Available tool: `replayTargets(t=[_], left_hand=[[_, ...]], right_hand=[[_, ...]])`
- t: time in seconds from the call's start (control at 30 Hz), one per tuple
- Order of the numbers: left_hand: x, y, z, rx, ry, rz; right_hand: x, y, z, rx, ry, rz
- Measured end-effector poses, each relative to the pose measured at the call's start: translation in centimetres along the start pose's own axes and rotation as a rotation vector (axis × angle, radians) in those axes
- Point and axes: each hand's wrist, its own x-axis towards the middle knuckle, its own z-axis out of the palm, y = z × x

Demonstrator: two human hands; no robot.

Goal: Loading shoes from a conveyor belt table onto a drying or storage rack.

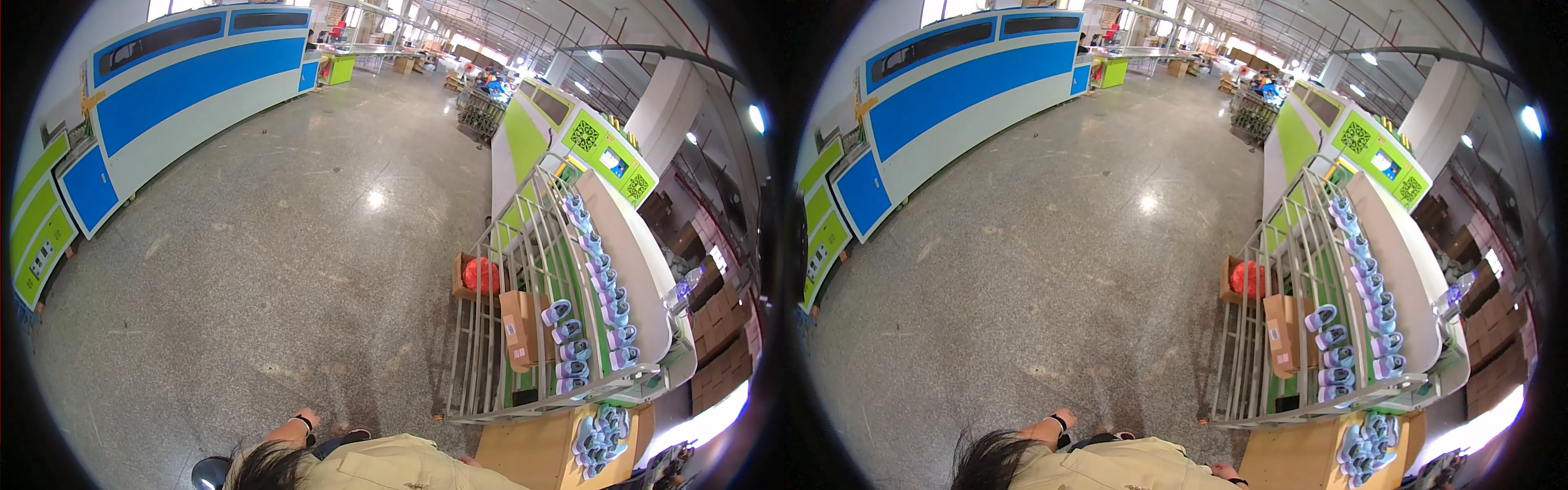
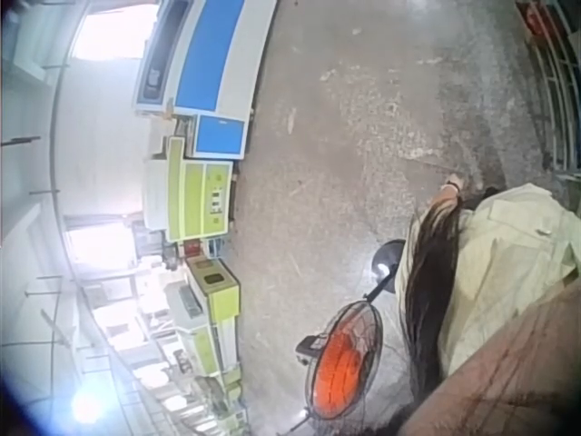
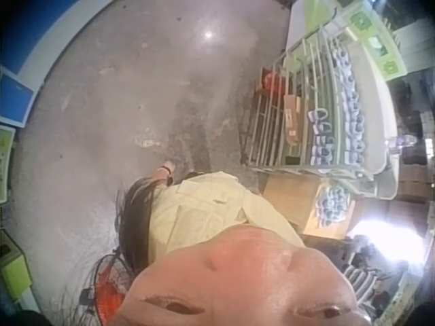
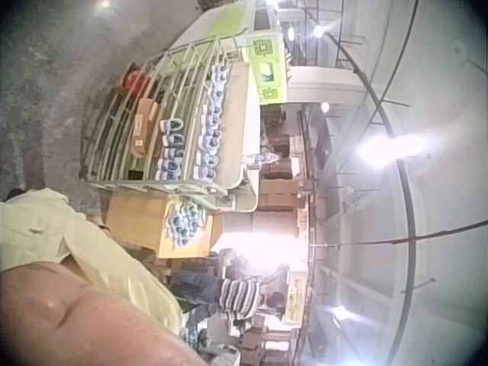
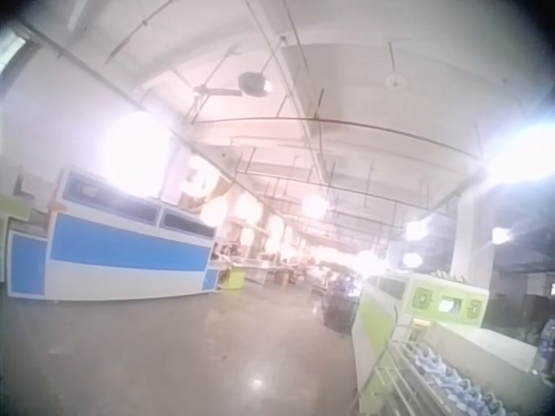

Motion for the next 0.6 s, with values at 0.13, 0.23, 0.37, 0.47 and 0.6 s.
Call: replayTargets(t=[0.13, 0.23, 0.37, 0.47, 0.6], left_hand=[[0.1, -0.1, 0.1, 0.006, -0.041, -0.046], [-0.1, -0.6, 0.1, -0.02, -0.054, -0.07], [-0.7, 1.6, -1.2, 0.012, -0.052, -0.028], [-0.5, 0.4, -0.8, 0.008, -0.057, -0.047], [-1.1, 0.1, -0.6, 0.005, -0.053, -0.002]], right_hand=[[1.9, 1.7, 0.5, 0.026, -0.088, -0.019], [2.7, 2.5, 1.0, 0.013, -0.078, -0.082], [5.4, 7.8, 2.6, 0.182, -0.1, -0.015], [4.1, 5.5, 2.2, 0.127, -0.095, -0.028], [1.8, 2.8, 1.2, 0.014, -0.069, -0.015]])
